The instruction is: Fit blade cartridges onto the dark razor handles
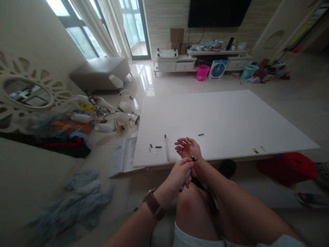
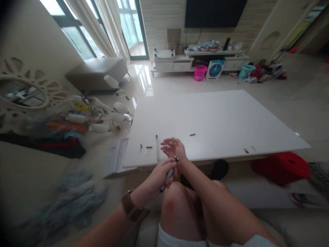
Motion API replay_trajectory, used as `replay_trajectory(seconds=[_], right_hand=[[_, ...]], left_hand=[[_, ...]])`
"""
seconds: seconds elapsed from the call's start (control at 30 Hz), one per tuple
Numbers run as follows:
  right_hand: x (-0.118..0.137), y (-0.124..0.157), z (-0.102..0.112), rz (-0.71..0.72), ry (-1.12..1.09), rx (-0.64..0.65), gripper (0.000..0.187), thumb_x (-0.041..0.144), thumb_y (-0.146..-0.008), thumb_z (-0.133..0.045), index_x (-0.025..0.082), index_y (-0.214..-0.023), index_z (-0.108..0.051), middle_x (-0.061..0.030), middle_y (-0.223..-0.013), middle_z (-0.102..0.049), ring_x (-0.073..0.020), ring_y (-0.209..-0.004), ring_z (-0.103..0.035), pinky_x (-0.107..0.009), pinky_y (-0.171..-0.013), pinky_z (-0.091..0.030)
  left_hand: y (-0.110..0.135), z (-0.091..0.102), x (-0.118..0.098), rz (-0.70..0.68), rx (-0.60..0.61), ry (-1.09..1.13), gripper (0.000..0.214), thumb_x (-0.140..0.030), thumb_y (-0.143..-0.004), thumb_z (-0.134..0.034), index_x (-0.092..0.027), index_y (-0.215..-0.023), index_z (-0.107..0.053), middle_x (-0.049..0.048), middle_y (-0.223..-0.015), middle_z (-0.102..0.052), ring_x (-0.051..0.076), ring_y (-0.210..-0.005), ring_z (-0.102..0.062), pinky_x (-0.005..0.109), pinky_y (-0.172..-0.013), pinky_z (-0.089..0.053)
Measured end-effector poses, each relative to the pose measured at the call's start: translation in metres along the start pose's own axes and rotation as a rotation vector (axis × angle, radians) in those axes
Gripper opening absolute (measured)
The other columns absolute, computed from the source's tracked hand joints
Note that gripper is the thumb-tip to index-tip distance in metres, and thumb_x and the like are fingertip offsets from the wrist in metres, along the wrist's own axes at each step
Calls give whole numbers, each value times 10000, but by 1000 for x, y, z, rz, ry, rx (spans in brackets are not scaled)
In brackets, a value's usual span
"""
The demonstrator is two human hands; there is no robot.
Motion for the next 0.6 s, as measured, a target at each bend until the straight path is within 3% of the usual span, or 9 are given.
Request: replay_trajectory(seconds=[0.1,0.17,0.33,0.5,0.6], right_hand=[[-2,-5,0,50,125,-62,203,367,-783,-618,173,-755,-671,-24,-724,-683,-131,-585,-584,-246,-566,-438],[-6,-6,-1,65,174,-63,186,358,-761,-638,176,-762,-675,-12,-731,-673,-122,-584,-569,-242,-561,-423],[-19,-12,1,72,353,-13,215,396,-761,-638,181,-768,-655,-7,-728,-658,-119,-571,-561,-252,-566,-405],[-39,-23,10,82,874,80,208,390,-786,-608,182,-783,-618,-13,-756,-665,-129,-583,-574,-256,-552,-382],[-56,-24,13,171,1210,125,160,354,-808,-580,197,-803,-609,1,-746,-633,-145,-646,-569,-273,-607,-423]], left_hand=[[7,-10,0,74,301,-49,279,-394,-813,-615,-149,-947,-611,-13,-629,-613,54,-354,-404,185,-346,-251],[11,-11,-1,88,385,-75,281,-388,-817,-623,-149,-966,-620,-12,-655,-618,52,-371,-417,183,-357,-264],[12,-10,-7,32,391,-84,230,-358,-841,-594,-168,-971,-593,-20,-665,-612,55,-376,-415,184,-371,-282],[8,-9,-10,-34,295,-64,237,-360,-808,-590,-168,-945,-570,-17,-629,-615,70,-355,-408,192,-362,-280],[4,-8,-8,-56,235,-25,326,-440,-768,-622,-165,-937,-570,-20,-609,-608,74,-359,-420,197,-375,-296]])
Point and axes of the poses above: each hand's wrist, its own y-axis away from the middle knuckle, its own z-axis out of the back of the hand, x = y × z, the point moved 2 cm from there along -y, towards the middle knuckle
